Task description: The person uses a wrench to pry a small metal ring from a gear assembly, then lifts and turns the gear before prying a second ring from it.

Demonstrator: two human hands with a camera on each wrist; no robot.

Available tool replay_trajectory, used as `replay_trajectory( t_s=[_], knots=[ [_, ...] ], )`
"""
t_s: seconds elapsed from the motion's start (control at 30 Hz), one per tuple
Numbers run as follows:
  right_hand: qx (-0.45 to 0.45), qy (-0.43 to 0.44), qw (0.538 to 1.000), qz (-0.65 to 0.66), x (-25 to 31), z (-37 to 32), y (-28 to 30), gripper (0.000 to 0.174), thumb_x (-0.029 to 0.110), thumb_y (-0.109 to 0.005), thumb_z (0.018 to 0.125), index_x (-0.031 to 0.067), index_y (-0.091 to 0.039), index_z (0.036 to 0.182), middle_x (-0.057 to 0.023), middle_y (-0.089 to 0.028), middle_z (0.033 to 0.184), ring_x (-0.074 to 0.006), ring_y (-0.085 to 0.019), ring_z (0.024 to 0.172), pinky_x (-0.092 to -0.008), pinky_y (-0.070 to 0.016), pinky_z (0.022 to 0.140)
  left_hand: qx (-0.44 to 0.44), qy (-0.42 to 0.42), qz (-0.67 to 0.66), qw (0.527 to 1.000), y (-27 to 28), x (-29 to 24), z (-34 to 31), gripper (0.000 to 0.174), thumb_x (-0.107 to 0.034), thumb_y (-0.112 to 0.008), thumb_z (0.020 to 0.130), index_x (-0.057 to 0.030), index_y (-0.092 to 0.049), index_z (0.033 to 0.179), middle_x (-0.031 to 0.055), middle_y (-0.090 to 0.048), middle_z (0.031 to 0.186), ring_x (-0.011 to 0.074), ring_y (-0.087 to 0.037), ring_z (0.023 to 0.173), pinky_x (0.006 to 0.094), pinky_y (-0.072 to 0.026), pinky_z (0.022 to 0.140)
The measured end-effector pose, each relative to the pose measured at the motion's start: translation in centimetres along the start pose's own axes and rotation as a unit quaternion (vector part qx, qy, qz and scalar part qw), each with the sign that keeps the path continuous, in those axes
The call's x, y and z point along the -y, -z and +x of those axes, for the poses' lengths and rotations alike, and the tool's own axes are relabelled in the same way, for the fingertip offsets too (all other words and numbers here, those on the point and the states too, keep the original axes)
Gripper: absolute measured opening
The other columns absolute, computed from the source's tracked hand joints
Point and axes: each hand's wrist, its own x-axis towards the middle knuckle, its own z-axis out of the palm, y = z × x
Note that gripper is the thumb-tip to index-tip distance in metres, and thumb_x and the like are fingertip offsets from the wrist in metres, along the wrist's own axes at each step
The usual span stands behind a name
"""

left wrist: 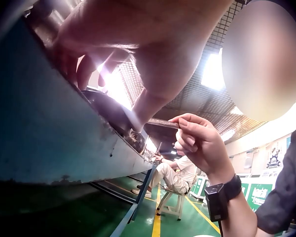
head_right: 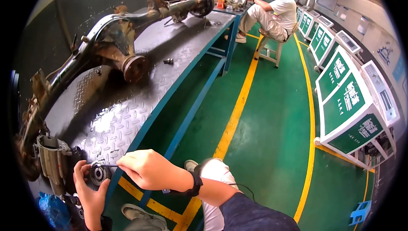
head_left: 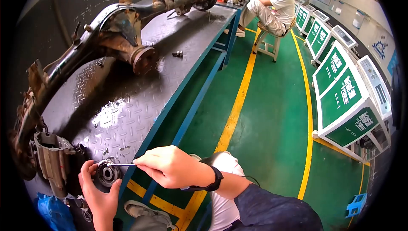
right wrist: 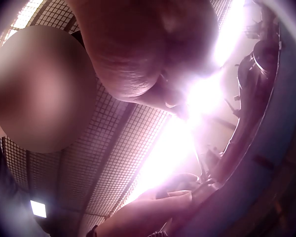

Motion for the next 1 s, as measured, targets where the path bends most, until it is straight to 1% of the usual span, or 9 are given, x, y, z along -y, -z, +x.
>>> replay_trajectory(
  t_s=[0.33,0.5,0.67,0.73,0.8,0.83,0.9,0.93,1.0],
  knots=[
    [-0.022,0.012,1.000,-0.013,0.3,-0.4,-0.1,0.009,0.004,-0.068,0.089,-0.0012,-0.069,0.096,-0.0167,-0.068,0.083,-0.0354,-0.067,0.073,-0.0395,-0.0535,0.066,0.005,-0.015,0.026,1.000,0.0,0.7,-0.1,0.082,-0.006,-0.087,0.062,-0.0032,-0.047,0.133,0.0171,-0.055,0.112,0.0336,-0.055,0.103,0.0402,-0.0442,0.095],
    [-0.026,0.017,0.999,-0.010,0.5,-0.5,0.1,0.011,0.006,-0.067,0.090,-0.0022,-0.069,0.097,-0.0176,-0.070,0.086,-0.0357,-0.067,0.075,-0.0395,-0.0545,0.067,-0.012,-0.023,0.048,0.999,0.2,0.6,-0.1,0.080,-0.009,-0.085,0.061,-0.0054,-0.048,0.132,0.0145,-0.061,0.108,0.0300,-0.056,0.100,0.0392,-0.0457,0.093],
    [-0.018,0.031,0.998,-0.055,0.2,-0.7,0.2,0.013,0.005,-0.070,0.089,-0.0001,-0.071,0.101,-0.0148,-0.071,0.086,-0.0321,-0.068,0.074,-0.0371,-0.0555,0.067,-0.004,-0.034,0.074,0.997,-0.1,1.4,-0.2,0.080,-0.010,-0.086,0.062,-0.0053,-0.048,0.132,0.0148,-0.059,0.107,0.0307,-0.056,0.099,0.0398,-0.0465,0.093],
    [-0.019,0.041,0.997,-0.060,0.5,-0.7,0.5,0.013,0.005,-0.071,0.088,0.0009,-0.071,0.100,-0.0148,-0.071,0.084,-0.0324,-0.068,0.071,-0.0379,-0.0556,0.064,-0.004,-0.036,0.057,0.998,0.1,1.0,-0.2,0.084,-0.011,-0.089,0.062,-0.0010,-0.047,0.134,0.0186,-0.059,0.109,0.0366,-0.057,0.105,0.0435,-0.0463,0.093],
    [-0.025,0.052,0.995,-0.082,0.8,-0.4,0.9,0.013,0.004,-0.072,0.085,0.0019,-0.072,0.098,-0.0147,-0.071,0.082,-0.0309,-0.068,0.069,-0.0375,-0.0559,0.063,-0.013,-0.027,0.085,0.996,0.2,-0.2,0.0,0.082,-0.017,-0.089,0.064,0.0005,-0.049,0.133,0.0203,-0.061,0.108,0.0382,-0.057,0.104,0.0449,-0.0467,0.093],
    [-0.030,0.055,0.994,-0.085,0.7,-0.6,0.7,0.012,0.008,-0.067,0.087,0.0020,-0.071,0.097,-0.0147,-0.071,0.087,-0.0322,-0.069,0.077,-0.0391,-0.0559,0.068,-0.007,-0.032,0.115,0.993,0.3,-0.3,0.1,0.080,-0.024,-0.088,0.067,0.0009,-0.050,0.133,0.0212,-0.063,0.107,0.0394,-0.057,0.105,0.0466,-0.0468,0.092],
    [-0.036,0.022,0.995,-0.088,1.2,-0.2,0.4,0.007,0.007,-0.070,0.088,0.0021,-0.073,0.093,-0.0131,-0.072,0.083,-0.0310,-0.070,0.071,-0.0379,-0.0565,0.065,-0.011,-0.030,0.163,0.986,0.4,0.5,0.0,0.078,-0.033,-0.086,0.072,0.0004,-0.050,0.133,0.0217,-0.063,0.111,0.0400,-0.057,0.106,0.0476,-0.0460,0.092],
    [-0.033,0.010,0.996,-0.078,1.4,-0.2,0.1,0.007,0.002,-0.071,0.087,0.0009,-0.072,0.093,-0.0143,-0.071,0.081,-0.0311,-0.069,0.069,-0.0368,-0.0556,0.062,-0.029,-0.053,0.188,0.980,0.4,0.7,0.0,0.075,-0.033,-0.086,0.073,-0.0032,-0.051,0.132,0.0171,-0.064,0.107,0.0356,-0.059,0.100,0.0451,-0.0467,0.088],
    [-0.037,-0.010,0.997,-0.064,1.1,-0.3,-0.7,0.010,-0.004,-0.070,0.085,-0.0018,-0.071,0.095,-0.0151,-0.066,0.074,-0.0290,-0.063,0.061,-0.0340,-0.0493,0.056,-0.019,-0.029,0.234,0.972,0.5,0.7,0.2,0.075,-0.037,-0.085,0.075,-0.0037,-0.051,0.132,0.0161,-0.062,0.107,0.0356,-0.056,0.102,0.0457,-0.0451,0.088]
  ],
)
